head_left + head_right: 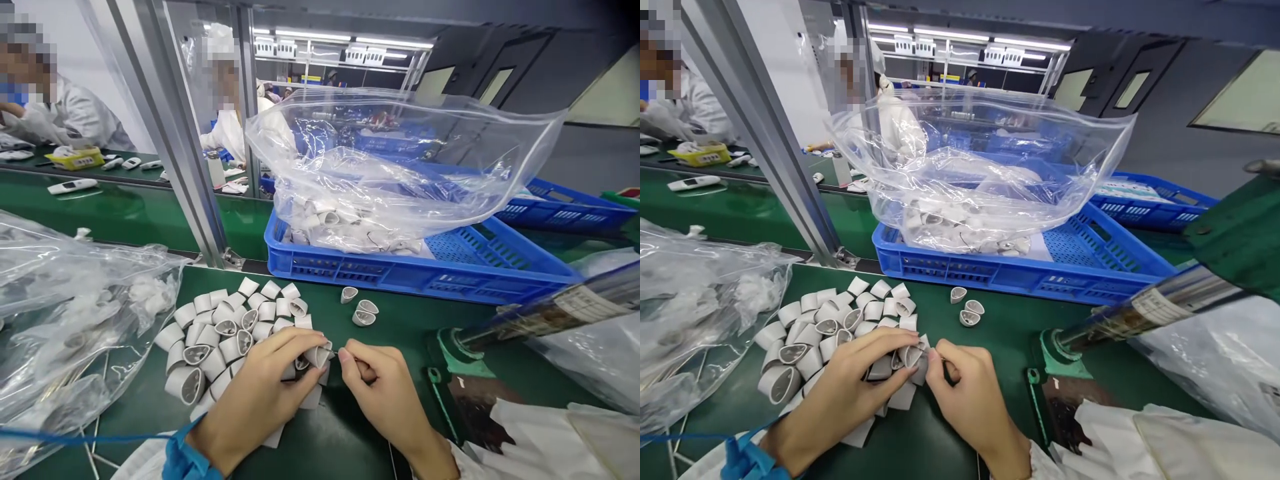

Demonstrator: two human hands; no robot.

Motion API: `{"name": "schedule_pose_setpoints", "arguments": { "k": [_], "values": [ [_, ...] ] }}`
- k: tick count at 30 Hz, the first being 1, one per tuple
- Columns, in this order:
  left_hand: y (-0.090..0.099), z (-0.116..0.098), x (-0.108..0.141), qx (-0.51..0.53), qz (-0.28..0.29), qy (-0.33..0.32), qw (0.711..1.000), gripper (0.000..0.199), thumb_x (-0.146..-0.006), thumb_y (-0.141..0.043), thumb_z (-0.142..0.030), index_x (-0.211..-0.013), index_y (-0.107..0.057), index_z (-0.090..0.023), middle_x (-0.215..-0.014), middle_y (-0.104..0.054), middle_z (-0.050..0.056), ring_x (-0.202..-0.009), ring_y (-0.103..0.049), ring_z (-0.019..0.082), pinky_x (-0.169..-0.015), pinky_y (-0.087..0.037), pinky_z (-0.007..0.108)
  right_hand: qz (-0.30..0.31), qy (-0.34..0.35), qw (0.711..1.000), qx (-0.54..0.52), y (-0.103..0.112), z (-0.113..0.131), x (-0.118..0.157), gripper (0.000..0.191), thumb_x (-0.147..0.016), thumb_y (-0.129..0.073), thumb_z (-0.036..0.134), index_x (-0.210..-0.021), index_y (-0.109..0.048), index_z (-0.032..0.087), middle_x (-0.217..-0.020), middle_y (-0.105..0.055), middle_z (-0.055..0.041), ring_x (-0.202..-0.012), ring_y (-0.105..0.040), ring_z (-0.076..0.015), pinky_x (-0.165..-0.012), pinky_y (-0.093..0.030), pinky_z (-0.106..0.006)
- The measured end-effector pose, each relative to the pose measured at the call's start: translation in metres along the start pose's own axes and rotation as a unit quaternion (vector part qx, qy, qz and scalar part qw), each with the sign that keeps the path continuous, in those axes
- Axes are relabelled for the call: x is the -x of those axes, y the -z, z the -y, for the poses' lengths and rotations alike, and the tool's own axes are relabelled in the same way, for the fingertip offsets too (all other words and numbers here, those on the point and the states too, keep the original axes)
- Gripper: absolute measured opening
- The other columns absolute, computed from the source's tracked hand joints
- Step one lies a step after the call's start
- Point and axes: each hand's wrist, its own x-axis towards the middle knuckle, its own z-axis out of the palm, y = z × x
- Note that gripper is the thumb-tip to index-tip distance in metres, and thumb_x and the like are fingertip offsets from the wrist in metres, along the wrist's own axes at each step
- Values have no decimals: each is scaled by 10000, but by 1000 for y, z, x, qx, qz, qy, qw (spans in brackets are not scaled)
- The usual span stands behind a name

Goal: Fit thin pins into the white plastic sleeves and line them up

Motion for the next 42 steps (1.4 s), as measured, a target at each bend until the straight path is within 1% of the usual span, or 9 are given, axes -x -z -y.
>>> {"name": "schedule_pose_setpoints", "arguments": {
  "k": [3, 5, 8, 11, 20, 25, 30, 37, 42],
  "values": [
    [-1, 0, 1, 10, 23, -4, 1000, 300, -908, -638, -125, -1168, -632, -276, -1191, -689, -8, -1108, -644, 162, -998, -521, 257, 13, -8, 1000, -5, -1, -1, -1, 399, -953, -445, 219, -629, -215, 188, -543, -166, 60, -456, -191, -74, -433, -186, -222],
    [-2, 1, 1, 15, 28, -5, 999, 297, -911, -634, -121, -1167, -632, -272, -1195, -685, -4, -1109, -642, 162, -1000, -520, 261, 14, -8, 1000, -3, -1, -1, 0, 394, -951, -440, 224, -625, -220, 189, -542, -169, 60, -455, -189, -75, -433, -187, -224],
    [-3, 1, 1, 21, 16, -4, 1000, 283, -912, -628, -122, -1160, -632, -258, -1177, -692, 10, -1093, -649, 175, -994, -531, 287, 6, -7, 1000, 5, 0, -2, 1, 398, -951, -436, 231, -624, -212, 192, -539, -164, 60, -449, -182, -74, -429, -187, -228],
    [-3, 1, 2, 27, 17, -10, 999, 288, -912, -623, -117, -1166, -627, -255, -1174, -690, 15, -1089, -649, 181, -981, -539, 303, 12, 4, 1000, 8, 2, -4, 1, 385, -953, -417, 209, -635, -199, 193, -539, -164, 60, -449, -191, -71, -430, -198, -221],
    [-7, 0, 3, 20, 9, 0, 1000, 330, -879, -661, -83, -1161, -618, -249, -1159, -683, -4, -1078, -642, 164, -974, -519, 268, 20, 22, 1000, 10, 0, -7, 3, 369, -944, -419, 172, -637, -214, 188, -547, -173, 64, -450, -199, -61, -427, -204, -200],
    [-7, 0, 3, 19, -2, 1, 1000, 304, -881, -655, -80, -1139, -624, -237, -1140, -690, 1, -1066, -646, 167, -968, -518, 267, 15, 22, 1000, 16, 0, -7, 3, 366, -939, -425, 174, -641, -213, 189, -553, -163, 64, -451, -191, -63, -433, -202, -207],
    [-8, 1, 3, 18, -13, -3, 1000, 298, -870, -668, -81, -1129, -636, -225, -1123, -697, 10, -1045, -657, 172, -957, -527, 272, 26, 23, 999, 14, 0, -6, 2, 363, -930, -421, 170, -645, -197, 190, -559, -152, 62, -456, -188, -66, -432, -195, -209],
    [-8, 4, 2, -2, 8, -26, 1000, 293, -889, -645, -94, -1157, -640, -214, -1158, -703, 29, -1076, -658, 190, -971, -544, 317, 43, 12, 999, 6, -1, -7, 2, 363, -934, -407, 176, -646, -186, 191, -566, -142, 60, -466, -180, -69, -432, -185, -214],
    [-8, 5, 2, -13, -1, -49, 999, 285, -893, -634, -83, -1155, -640, -192, -1160, -710, 41, -1077, -661, 190, -978, -547, 320, 59, 8, 998, 1, -2, -5, 1, 366, -946, -405, 195, -647, -195, 189, -557, -150, 65, -470, -182, -67, -443, -193, -210]
  ]
}}
